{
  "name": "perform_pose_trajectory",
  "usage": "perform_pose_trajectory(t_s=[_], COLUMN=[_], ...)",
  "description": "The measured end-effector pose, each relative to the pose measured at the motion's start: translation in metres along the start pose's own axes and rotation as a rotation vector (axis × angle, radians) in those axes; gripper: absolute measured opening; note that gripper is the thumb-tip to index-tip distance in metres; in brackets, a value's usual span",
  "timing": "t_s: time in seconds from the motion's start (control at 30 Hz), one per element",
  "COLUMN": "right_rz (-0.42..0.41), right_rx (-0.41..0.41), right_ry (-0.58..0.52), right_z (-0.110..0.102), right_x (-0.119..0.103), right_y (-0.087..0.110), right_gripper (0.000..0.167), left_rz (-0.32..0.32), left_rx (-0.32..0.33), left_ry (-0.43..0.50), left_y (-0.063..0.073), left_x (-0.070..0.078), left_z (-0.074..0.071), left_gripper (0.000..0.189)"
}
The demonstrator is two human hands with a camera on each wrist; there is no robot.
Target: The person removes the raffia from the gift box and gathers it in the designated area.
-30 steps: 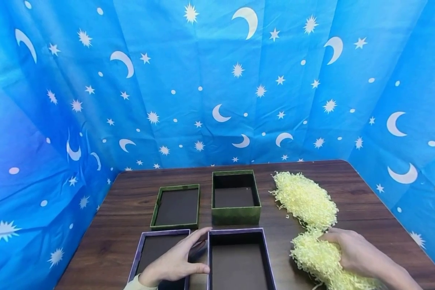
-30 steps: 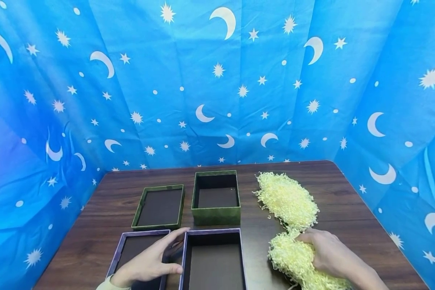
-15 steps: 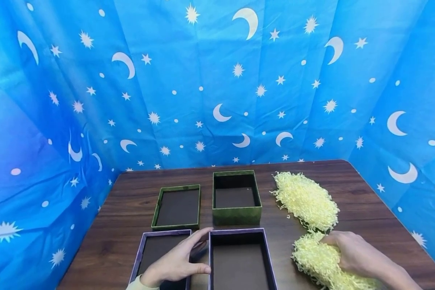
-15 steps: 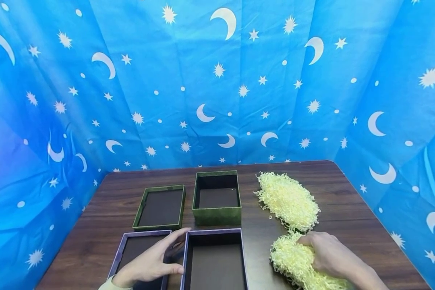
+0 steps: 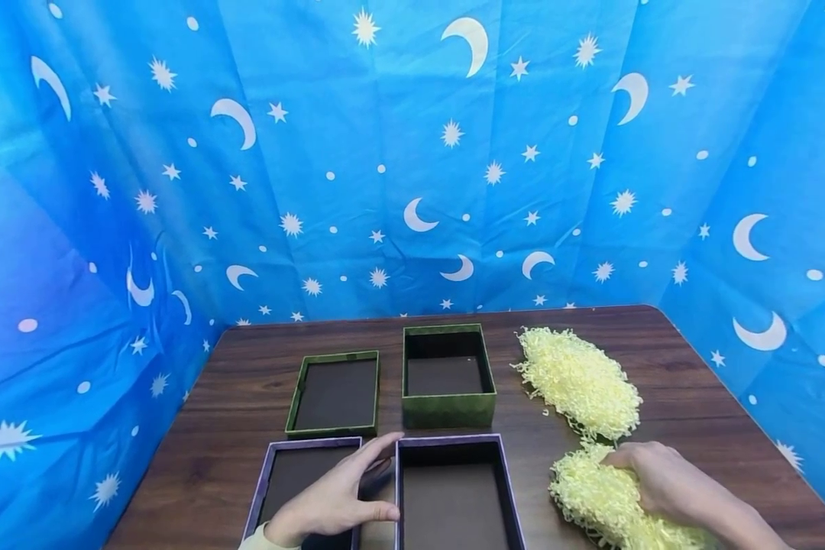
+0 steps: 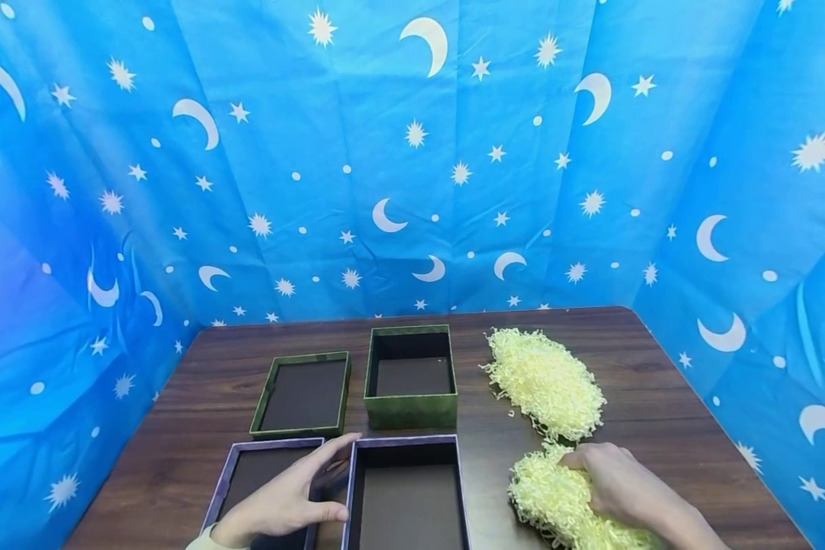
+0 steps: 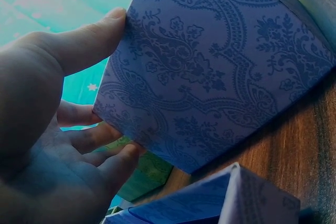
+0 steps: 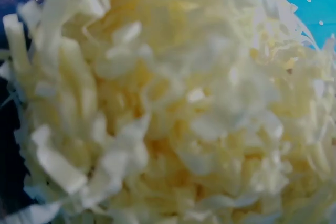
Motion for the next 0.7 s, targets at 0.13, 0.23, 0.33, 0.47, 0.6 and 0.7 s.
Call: perform_pose_trajectory(t_s=[0.13, 0.23, 0.33, 0.47, 0.6, 0.7], right_rz=[-0.007, -0.01, 0.004, 0.022, 0.008, 0.0], right_rx=[-0.026, -0.016, -0.017, -0.035, -0.041, -0.055], right_ry=[-0.012, 0.008, 0.036, 0.059, 0.102, 0.104], right_z=[0.0, -0.001, -0.001, -0.003, -0.008, -0.01], right_x=[-0.001, -0.003, -0.004, -0.004, -0.007, -0.008], right_y=[-0.002, -0.002, -0.001, 0.003, 0.006, 0.008], right_gripper=[0.075, 0.074, 0.073, 0.068, 0.064, 0.064], left_rz=[0.002, 0.001, -0.003, -0.01, -0.009, 0.001], left_rx=[0.004, 0.006, 0.001, -0.009, -0.007, -0.002], left_ry=[-0.005, -0.014, -0.012, 0.002, 0.0, -0.002], left_y=[0.001, 0.001, 0.001, 0.0, 0.0, 0.0], left_x=[0.0, 0.0, 0.0, -0.001, 0.0, 0.002], left_z=[0.0, 0.0, 0.001, 0.001, 0.001, 0.0], left_gripper=[0.087, 0.087, 0.087, 0.087, 0.087, 0.088])
Point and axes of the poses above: each hand's wrist, its own y-axis away from the middle knuckle, its own z-axis out of the palm, x = y × z, the point moved 7 cm from there along -y, towards the middle knuckle, and after that the axes turned 6 degrees about -z, right-handed, at the moved point
